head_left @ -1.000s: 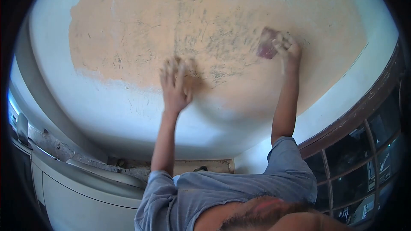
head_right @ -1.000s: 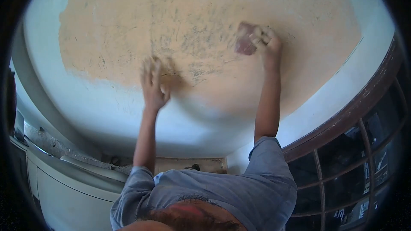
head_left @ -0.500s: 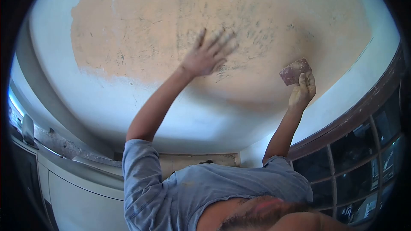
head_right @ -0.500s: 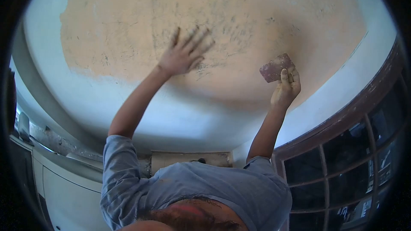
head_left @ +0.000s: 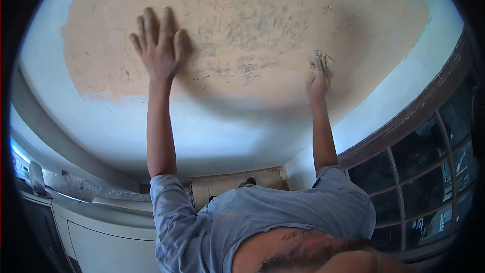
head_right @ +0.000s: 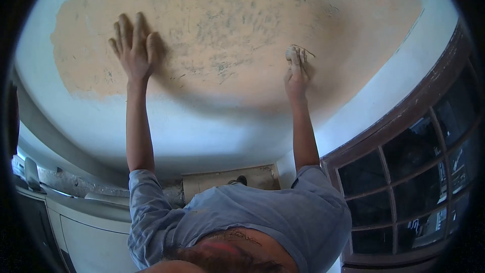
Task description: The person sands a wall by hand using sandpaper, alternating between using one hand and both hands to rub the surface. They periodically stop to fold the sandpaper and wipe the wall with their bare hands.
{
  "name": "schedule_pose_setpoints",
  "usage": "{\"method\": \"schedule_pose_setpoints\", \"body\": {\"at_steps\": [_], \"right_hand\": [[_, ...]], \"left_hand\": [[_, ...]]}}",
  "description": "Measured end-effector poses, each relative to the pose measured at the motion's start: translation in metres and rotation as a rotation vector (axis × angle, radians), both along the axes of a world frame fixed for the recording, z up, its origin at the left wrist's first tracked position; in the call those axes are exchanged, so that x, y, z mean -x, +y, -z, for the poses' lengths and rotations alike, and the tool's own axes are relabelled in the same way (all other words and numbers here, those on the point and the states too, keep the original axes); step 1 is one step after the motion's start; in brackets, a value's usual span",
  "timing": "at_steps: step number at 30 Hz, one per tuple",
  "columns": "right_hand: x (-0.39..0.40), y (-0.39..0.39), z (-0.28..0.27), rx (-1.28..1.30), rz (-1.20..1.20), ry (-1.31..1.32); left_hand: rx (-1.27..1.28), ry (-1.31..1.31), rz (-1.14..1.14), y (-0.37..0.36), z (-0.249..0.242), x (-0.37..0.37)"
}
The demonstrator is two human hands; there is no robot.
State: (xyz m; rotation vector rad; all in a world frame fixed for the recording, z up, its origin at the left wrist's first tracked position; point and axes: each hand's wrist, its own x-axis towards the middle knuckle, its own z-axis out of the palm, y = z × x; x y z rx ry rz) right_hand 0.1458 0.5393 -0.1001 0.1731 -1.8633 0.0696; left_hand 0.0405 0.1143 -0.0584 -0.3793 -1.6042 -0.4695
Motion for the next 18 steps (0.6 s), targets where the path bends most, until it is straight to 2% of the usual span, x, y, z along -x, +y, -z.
{"method": "schedule_pose_setpoints", "body": {"at_steps": [2,3,5,7,8,10,12,14,15,16,17,18], "right_hand": [[0.024,0.006,0.011,-0.099,0.043,0.130],[0.032,0.011,0.004,-0.093,0.043,0.134],[0.040,0.012,-0.036,-0.125,0.029,0.258],[0.044,0.013,-0.117,-0.067,-0.028,0.325],[0.052,0.026,-0.158,-0.129,0.070,0.394],[0.052,0.016,-0.226,0.093,-0.008,0.324],[0.066,0.011,-0.206,0.130,0.034,0.320],[0.070,-0.010,-0.140,0.013,0.048,0.306],[0.054,-0.039,-0.092,-0.037,0.162,0.147],[0.057,-0.061,-0.034,-0.014,0.102,0.152],[0.057,-0.065,0.030,-0.107,0.033,0.108],[0.058,-0.059,0.026,-0.106,0.020,0.109]], "left_hand": [[-0.104,0.036,0.017,-0.008,0.012,0.001],[-0.078,0.004,-0.022,-0.011,0.017,0.000],[-0.026,0.000,-0.052,-0.018,0.022,-0.001],[0.037,-0.008,-0.074,-0.024,0.020,0.001],[0.039,0.010,-0.085,-0.025,0.019,0.002],[0.049,0.026,-0.085,-0.025,0.021,0.006],[0.012,0.059,-0.095,-0.023,0.022,0.011],[-0.004,0.076,-0.075,-0.016,0.023,0.009],[-0.015,0.085,-0.073,-0.017,0.024,0.010],[-0.028,0.095,-0.078,-0.018,0.025,0.012],[-0.029,0.090,-0.084,-0.019,0.029,0.010],[-0.004,0.093,-0.086,-0.021,0.031,0.009]]}}
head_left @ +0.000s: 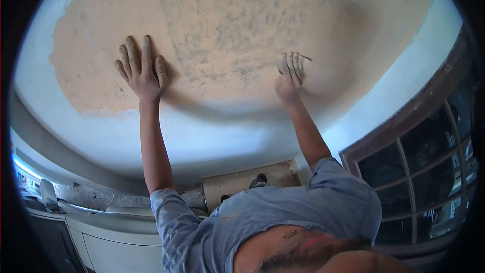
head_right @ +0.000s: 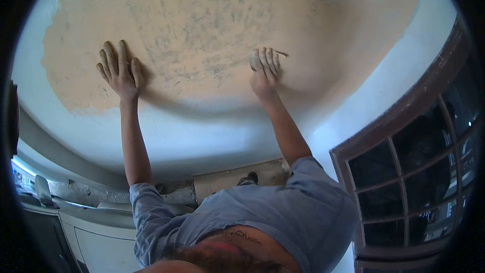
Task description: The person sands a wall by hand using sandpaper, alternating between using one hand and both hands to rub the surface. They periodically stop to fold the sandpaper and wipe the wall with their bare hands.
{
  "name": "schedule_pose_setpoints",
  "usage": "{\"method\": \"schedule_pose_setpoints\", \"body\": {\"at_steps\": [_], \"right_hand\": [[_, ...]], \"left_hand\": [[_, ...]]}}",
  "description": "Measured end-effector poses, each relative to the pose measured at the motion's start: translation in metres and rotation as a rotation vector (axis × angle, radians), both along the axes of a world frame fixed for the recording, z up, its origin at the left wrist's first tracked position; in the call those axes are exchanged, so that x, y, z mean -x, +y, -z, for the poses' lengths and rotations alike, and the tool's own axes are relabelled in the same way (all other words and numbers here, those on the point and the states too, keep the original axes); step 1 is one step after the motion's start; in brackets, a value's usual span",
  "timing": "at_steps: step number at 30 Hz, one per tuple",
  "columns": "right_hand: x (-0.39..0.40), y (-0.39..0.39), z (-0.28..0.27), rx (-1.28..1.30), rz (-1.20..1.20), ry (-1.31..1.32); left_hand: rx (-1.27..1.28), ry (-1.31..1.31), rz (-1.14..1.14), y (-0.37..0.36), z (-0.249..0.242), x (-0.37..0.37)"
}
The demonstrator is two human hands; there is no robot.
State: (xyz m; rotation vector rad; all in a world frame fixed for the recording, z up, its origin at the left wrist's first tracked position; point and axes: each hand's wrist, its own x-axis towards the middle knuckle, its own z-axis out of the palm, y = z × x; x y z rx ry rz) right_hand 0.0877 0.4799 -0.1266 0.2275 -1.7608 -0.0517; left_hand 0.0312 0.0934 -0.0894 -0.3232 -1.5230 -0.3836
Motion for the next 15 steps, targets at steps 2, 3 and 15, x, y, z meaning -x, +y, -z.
{"method": "schedule_pose_setpoints", "body": {"at_steps": [2,3,15], "right_hand": [[-0.006,0.031,-0.017,-0.259,-0.033,0.121],[-0.005,0.046,-0.059,-0.208,0.106,0.138],[-0.004,-0.010,0.062,0.171,-0.044,0.181]], "left_hand": [[0.061,0.006,-0.001,-0.010,-0.005,0.001],[0.108,-0.009,-0.007,-0.014,-0.006,0.000],[0.187,0.001,-0.046,-0.027,0.004,0.008]]}}
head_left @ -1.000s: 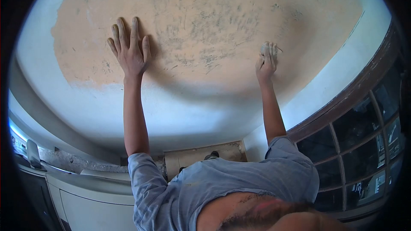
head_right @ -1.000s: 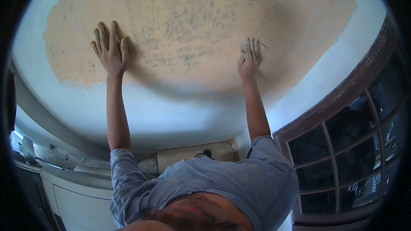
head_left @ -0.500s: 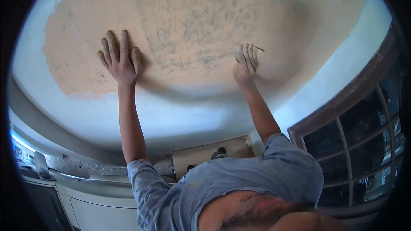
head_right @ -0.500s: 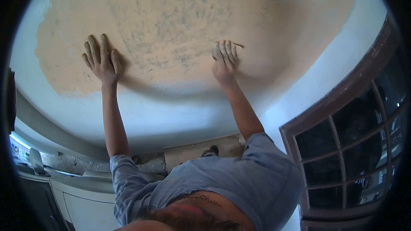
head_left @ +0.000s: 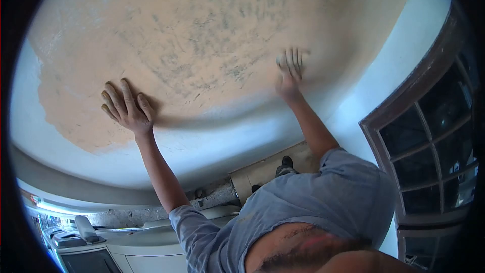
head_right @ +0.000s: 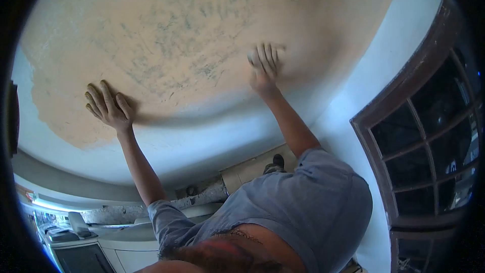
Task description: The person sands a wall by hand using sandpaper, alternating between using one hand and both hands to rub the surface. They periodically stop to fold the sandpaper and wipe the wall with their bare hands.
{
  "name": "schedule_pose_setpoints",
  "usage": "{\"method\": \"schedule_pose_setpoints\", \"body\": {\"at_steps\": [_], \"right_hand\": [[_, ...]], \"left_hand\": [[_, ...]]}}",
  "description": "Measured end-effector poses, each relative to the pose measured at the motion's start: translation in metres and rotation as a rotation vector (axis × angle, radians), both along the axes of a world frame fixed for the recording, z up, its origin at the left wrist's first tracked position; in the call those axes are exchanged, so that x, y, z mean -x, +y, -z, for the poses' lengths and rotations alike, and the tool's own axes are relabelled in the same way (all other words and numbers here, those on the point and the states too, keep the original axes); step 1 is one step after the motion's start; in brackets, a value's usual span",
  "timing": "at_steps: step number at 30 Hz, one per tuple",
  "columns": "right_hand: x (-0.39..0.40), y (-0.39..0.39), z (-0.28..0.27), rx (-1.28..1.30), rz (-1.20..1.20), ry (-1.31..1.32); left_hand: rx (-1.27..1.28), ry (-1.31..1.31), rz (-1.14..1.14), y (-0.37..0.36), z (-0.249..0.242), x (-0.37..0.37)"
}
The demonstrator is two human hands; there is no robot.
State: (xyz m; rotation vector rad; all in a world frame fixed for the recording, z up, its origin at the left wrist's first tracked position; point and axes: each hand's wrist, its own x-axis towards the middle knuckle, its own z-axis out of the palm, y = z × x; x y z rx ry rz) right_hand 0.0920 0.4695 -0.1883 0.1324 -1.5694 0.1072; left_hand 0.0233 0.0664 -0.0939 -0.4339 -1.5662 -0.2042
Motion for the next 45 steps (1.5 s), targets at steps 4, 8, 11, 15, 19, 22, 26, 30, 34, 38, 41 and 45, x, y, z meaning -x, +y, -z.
{"method": "schedule_pose_setpoints", "body": {"at_steps": [4,8,11,15,19,22,26,30,34,38,41,45], "right_hand": [[0.027,0.086,-0.068,-0.166,0.096,0.063],[-0.032,0.106,-0.282,0.361,0.005,-0.224],[-0.010,0.069,-0.237,0.310,0.095,0.050],[0.025,0.065,-0.015,0.055,0.116,0.145],[-0.001,0.073,-0.068,-0.101,-0.066,0.097],[-0.010,0.084,-0.222,0.094,-0.004,0.094],[0.000,0.038,-0.261,0.301,-0.087,0.134],[0.012,-0.037,-0.026,0.041,-0.032,-0.022],[-0.001,-0.040,-0.027,-0.300,-0.095,-0.106],[0.001,-0.030,-0.200,-0.301,0.069,0.012],[0.013,-0.066,-0.244,-0.186,0.097,0.121],[0.002,-0.144,-0.085,-0.227,0.257,-0.211]], "left_hand": [[0.018,0.008,-0.005,-0.001,0.000,-0.002],[-0.002,0.030,-0.001,-0.001,0.000,0.001],[-0.012,0.033,0.012,0.000,0.001,0.002],[-0.040,0.014,0.006,0.001,0.004,0.000],[0.033,0.014,-0.004,-0.003,0.001,0.000],[0.029,0.020,-0.020,-0.004,0.002,0.003],[0.022,-0.004,0.004,0.000,0.003,-0.001],[0.004,0.015,-0.007,0.006,-0.002,0.001],[0.030,0.022,-0.007,-0.003,0.002,0.003],[0.030,-0.003,0.010,-0.003,0.003,0.001],[-0.004,-0.016,0.001,-0.002,0.004,0.000],[0.014,0.004,0.000,-0.004,0.007,0.004]]}}
